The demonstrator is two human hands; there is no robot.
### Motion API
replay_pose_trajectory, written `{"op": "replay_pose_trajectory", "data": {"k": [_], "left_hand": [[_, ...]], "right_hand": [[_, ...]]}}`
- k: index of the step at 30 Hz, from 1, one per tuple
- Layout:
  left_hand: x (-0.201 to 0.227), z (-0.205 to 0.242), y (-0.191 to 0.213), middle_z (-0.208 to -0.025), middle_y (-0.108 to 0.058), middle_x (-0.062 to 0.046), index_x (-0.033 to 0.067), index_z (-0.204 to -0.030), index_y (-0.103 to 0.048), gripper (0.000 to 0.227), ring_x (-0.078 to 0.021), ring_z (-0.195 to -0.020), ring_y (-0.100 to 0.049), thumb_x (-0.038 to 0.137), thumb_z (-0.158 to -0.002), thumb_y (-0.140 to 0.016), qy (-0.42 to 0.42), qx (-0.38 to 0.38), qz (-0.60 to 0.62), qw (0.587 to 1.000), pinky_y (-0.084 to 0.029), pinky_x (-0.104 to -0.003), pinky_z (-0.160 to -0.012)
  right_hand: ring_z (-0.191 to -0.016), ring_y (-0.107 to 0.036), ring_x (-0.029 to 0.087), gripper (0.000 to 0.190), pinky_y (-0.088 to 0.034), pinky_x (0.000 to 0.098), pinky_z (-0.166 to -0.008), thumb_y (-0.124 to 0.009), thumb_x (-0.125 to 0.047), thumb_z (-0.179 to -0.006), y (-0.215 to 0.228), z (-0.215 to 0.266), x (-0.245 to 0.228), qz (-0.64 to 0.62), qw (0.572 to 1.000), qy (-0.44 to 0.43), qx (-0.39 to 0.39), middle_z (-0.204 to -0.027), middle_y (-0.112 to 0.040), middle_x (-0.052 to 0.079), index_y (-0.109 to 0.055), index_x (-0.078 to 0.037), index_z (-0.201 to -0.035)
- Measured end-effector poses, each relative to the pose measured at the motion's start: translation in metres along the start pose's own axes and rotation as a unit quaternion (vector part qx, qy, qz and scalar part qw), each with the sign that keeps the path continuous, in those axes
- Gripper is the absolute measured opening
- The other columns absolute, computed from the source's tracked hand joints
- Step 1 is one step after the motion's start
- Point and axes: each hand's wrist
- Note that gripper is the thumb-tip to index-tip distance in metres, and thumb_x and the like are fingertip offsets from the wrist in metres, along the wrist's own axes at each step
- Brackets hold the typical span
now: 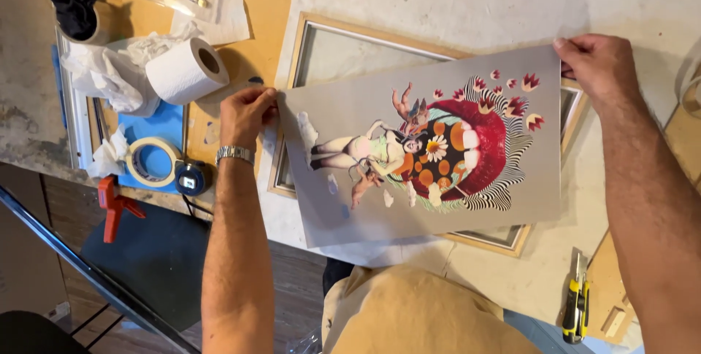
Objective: Assemble an art print into a frame, clean the surface, cut backing material to size, and apply finish to the frame edges.
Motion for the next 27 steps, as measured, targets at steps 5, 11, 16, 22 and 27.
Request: {"op": "replay_pose_trajectory", "data": {"k": [5,11,16,22,27], "left_hand": [[0.006,0.005,-0.004,-0.078,-0.073,-0.002,0.0086,-0.101,-0.081,0.013,-0.0078,-0.062,-0.058,0.016,-0.090,-0.081,0.009,-0.002,-0.010,1.000,-0.051,-0.020,-0.054],[0.002,0.005,-0.008,-0.076,-0.073,-0.001,0.0096,-0.096,-0.082,0.011,-0.0075,-0.060,-0.056,0.015,-0.087,-0.083,-0.001,0.020,-0.021,1.000,-0.048,-0.021,-0.051],[0.006,0.008,-0.009,-0.082,-0.076,-0.001,0.0105,-0.097,-0.082,0.012,-0.0074,-0.066,-0.059,0.015,-0.086,-0.083,0.011,0.027,-0.016,0.999,-0.049,-0.021,-0.055],[0.008,0.009,-0.010,-0.077,-0.074,-0.001,0.0103,-0.096,-0.082,0.011,-0.0065,-0.064,-0.058,0.016,-0.087,-0.079,-0.015,0.029,-0.050,0.998,-0.050,-0.021,-0.055],[0.014,0.018,-0.010,-0.096,-0.076,-0.006,0.0154,-0.108,-0.079,0.018,-0.0130,-0.083,-0.068,0.017,-0.090,-0.077,-0.032,0.021,-0.078,0.996,-0.058,-0.026,-0.065]], "right_hand": [[-0.091,-0.072,0.014,0.019,-0.063,0.0274,-0.083,-0.078,-0.021,-0.103,-0.001,0.005,-0.002,-0.029,0.999,-0.036,0.007,-0.106,-0.075,0.005,-0.073,-0.010,-0.117],[-0.087,-0.065,0.006,0.019,-0.057,0.0218,-0.082,-0.080,-0.021,-0.102,-0.005,-0.010,0.033,-0.032,0.999,0.012,0.018,-0.098,-0.072,-0.001,-0.075,-0.011,-0.117],[-0.094,-0.065,0.006,0.022,-0.058,0.0219,-0.085,-0.078,-0.017,-0.104,-0.006,-0.001,0.027,-0.053,0.998,0.037,0.023,-0.107,-0.072,0.002,-0.073,-0.009,-0.123],[-0.089,-0.059,0.007,0.033,-0.051,0.0199,-0.083,-0.074,-0.001,-0.104,-0.009,0.008,0.012,-0.022,0.993,0.112,0.027,-0.106,-0.071,0.004,-0.071,-0.010,-0.135],[-0.098,-0.062,0.009,0.026,-0.052,0.0224,-0.092,-0.073,-0.003,-0.103,-0.006,0.016,-0.001,0.029,0.993,0.112,0.033,-0.112,-0.072,0.004,-0.075,-0.011,-0.127]]}}
Point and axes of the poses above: each hand's wrist, its own z-axis away from the middle knuckle, its own y-axis out of the back of the hand, x = y × z
